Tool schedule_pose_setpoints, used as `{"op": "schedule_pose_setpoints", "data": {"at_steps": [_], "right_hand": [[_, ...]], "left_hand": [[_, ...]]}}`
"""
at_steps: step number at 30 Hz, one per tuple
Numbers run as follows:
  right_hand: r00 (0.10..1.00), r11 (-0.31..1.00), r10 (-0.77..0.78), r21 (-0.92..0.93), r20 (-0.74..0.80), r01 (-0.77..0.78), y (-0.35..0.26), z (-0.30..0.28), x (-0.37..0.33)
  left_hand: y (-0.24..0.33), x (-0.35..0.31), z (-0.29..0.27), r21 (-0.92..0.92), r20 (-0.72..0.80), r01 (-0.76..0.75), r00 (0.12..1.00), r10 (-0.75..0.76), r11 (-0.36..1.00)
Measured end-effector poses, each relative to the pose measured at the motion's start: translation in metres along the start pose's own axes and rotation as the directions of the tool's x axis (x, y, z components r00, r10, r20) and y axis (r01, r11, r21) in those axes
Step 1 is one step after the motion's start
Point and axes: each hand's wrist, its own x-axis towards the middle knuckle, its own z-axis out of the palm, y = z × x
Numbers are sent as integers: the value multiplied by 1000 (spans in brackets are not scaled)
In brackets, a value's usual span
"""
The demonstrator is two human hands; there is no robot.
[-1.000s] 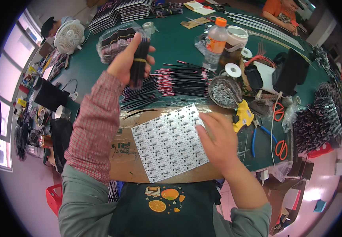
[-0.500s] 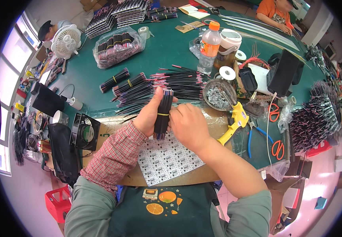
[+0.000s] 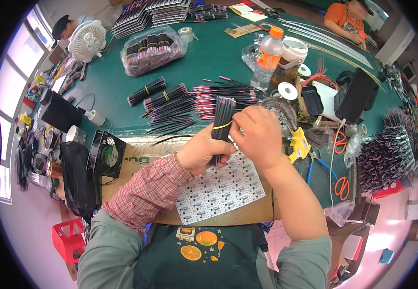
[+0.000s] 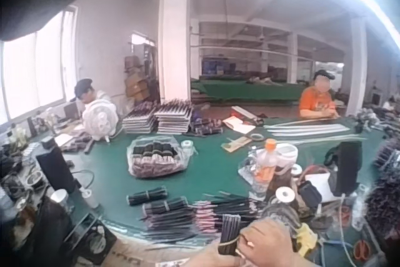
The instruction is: The person unwraps a circuit board panel from bubble wrap, lays out wires along the board, and solders the wires to the circuit board using a soldering iron.
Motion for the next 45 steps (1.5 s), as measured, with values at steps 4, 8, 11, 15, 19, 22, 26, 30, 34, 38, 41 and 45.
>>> {"op": "schedule_pose_setpoints", "data": {"at_steps": [4, 8, 11, 15, 19, 22, 26, 30, 34, 38, 41, 45], "right_hand": [[997, 1000, 25, -2, -77, -26, 6, -11, 17], [992, 995, 85, 68, -93, -79, 9, -20, 25], [990, 989, 128, 85, -65, -123, 8, -22, 32], [904, 922, 385, 39, -189, -385, 27, -37, 54], [751, 804, 593, 249, -291, -540, 68, -82, 49], [805, 845, 535, 179, -257, -504, 81, -97, 25], [760, 751, 610, 468, -223, -466, 86, -128, -5], [644, 649, 742, 436, -184, -624, 111, -175, -36], [564, 607, 794, 343, -225, -717, 139, -206, -70], [484, 567, 821, 324, -304, -758, 157, -226, -104], [415, 493, 847, 202, -332, -846, 166, -235, -135], [349, 394, 899, 139, -266, -909, 175, -229, -179]], "left_hand": [[11, -10, 17, -3, -52, 38, 998, -38, 999], [29, -22, 22, 80, -7, 10, 1000, -10, 997], [44, -25, 18, 284, -51, 29, 999, -15, 958], [48, -34, 7, 569, 46, -55, 998, 35, 820], [44, -38, -34, 971, 53, -112, 962, 268, 211], [52, -21, -88, 979, -69, 146, 898, 435, -145], [43, -12, -139, 963, -57, 174, 879, 473, -206], [30, -11, -146, 965, -15, 144, 864, 503, -218], [31, -16, -142, 954, 13, 152, 841, 542, -259], [32, -18, -141, 952, 75, 113, 818, 571, -286], [31, -17, -139, 955, 47, 122, 838, 543, -271], [34, -11, -143, 952, 45, 147, 800, 599, -267]]}}
